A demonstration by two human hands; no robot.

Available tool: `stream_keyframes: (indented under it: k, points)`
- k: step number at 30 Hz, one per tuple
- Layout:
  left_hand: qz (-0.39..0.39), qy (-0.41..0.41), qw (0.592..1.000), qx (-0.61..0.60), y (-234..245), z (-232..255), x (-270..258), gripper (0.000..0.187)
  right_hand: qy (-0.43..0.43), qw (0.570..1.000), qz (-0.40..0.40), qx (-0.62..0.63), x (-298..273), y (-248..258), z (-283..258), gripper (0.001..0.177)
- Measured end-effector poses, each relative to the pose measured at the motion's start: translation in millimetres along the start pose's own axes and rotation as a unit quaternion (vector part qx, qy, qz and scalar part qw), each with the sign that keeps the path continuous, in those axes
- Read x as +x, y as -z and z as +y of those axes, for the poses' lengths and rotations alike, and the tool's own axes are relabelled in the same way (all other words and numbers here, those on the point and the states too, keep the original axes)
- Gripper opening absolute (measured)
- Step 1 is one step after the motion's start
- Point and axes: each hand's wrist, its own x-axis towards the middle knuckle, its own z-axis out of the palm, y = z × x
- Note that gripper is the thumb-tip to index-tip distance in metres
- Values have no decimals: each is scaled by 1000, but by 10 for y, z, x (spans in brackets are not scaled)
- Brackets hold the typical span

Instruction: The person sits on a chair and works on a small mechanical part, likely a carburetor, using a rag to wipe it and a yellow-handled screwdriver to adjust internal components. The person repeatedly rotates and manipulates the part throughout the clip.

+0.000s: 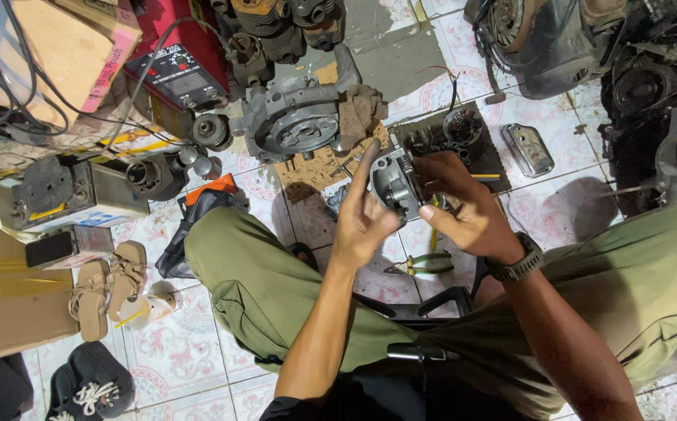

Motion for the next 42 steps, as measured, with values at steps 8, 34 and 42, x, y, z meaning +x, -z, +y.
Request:
stream_keyframes:
  k: [8,34,42]
  points:
    - [-16,7,999,-39,33,-129,-50,107,5,1000,-4,-18,-19,37,39,49]
    - [38,-117,974,192,53,-78,-25,95,-17,999,21,-40,44,0,-105,47]
    - [133,16,928,347,-12,67,-175,109,-169,966,141,-138,93,331,807,24]
